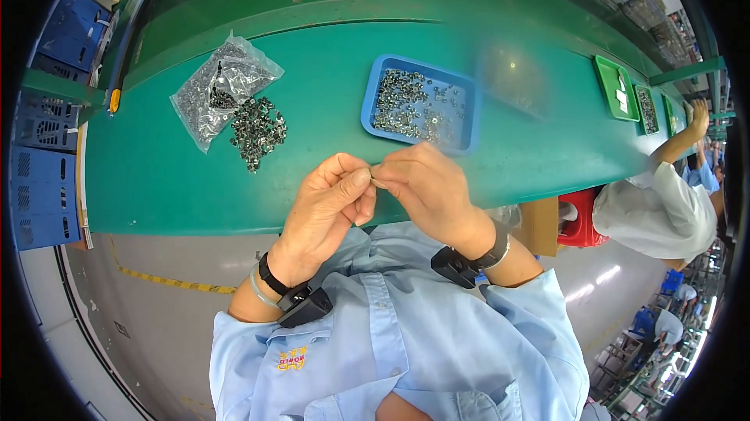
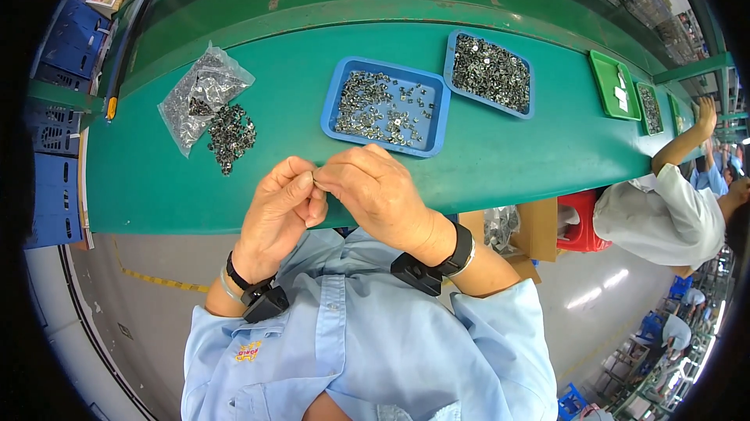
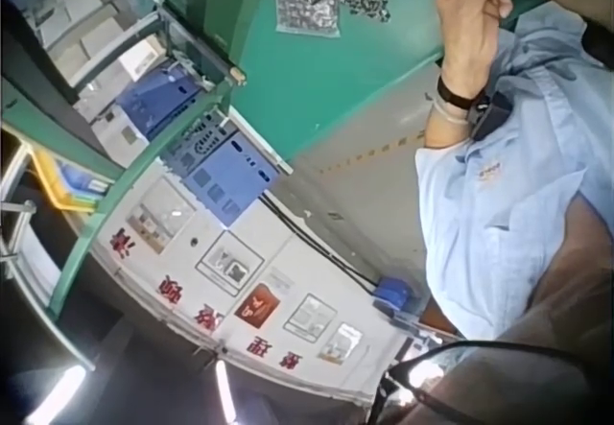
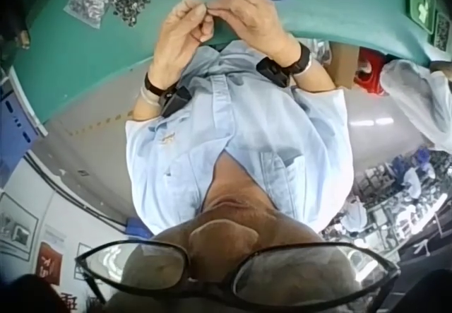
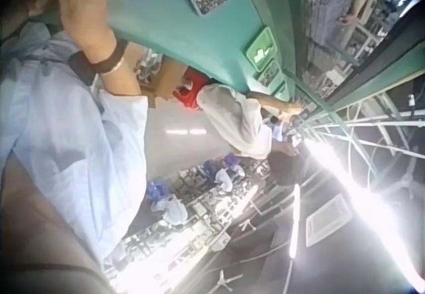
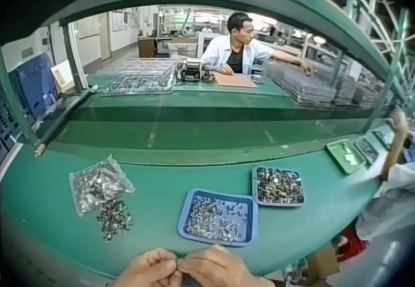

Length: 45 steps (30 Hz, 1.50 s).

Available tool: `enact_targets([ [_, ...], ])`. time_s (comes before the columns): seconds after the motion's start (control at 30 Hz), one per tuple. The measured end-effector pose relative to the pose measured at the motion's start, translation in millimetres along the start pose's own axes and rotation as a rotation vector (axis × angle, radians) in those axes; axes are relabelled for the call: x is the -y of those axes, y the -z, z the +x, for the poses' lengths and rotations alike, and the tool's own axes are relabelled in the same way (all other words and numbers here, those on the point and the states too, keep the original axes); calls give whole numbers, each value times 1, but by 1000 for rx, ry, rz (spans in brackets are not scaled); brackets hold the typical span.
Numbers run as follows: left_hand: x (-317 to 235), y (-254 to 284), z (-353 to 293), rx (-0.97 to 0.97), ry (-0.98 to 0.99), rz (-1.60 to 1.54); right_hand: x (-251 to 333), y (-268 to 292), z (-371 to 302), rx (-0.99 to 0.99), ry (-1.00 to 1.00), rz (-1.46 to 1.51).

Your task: Assembling small electronic components into housing or onto boards at a factory workstation.

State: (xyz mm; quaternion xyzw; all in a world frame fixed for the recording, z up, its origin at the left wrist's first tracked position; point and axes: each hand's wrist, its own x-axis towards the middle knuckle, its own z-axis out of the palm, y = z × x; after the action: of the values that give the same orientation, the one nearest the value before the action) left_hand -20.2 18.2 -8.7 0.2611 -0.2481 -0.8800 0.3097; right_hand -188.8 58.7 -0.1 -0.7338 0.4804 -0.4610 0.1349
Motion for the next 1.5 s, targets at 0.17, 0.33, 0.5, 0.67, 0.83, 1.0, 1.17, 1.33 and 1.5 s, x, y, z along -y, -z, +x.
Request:
enact_targets([
  [0.17, 12, 1, 2, 70, -17, -125, -3, -8, -13, -72, -67, 104],
  [0.33, 13, -2, 2, 76, -6, -104, -6, -9, -18, -121, -121, 185],
  [0.5, 9, -15, 0, 36, -26, -59, -6, -10, -20, -160, -156, 238],
  [0.67, 10, -16, 0, -3, -32, -19, -6, -12, -21, -162, -171, 246],
  [0.83, 10, -16, 0, 4, -32, -4, -4, -12, -23, -165, -170, 231],
  [1.0, 11, -16, 1, 14, -46, 12, -4, -13, -23, -179, -187, 246],
  [1.17, 8, -20, 0, -24, -43, 22, -6, -12, -21, -181, -183, 258],
  [1.33, 5, -21, -2, -13, -44, 24, -4, -10, -19, -218, -205, 339],
  [1.5, 5, -19, -2, 11, -41, 5, -9, -10, -18, -215, -108, 338],
])
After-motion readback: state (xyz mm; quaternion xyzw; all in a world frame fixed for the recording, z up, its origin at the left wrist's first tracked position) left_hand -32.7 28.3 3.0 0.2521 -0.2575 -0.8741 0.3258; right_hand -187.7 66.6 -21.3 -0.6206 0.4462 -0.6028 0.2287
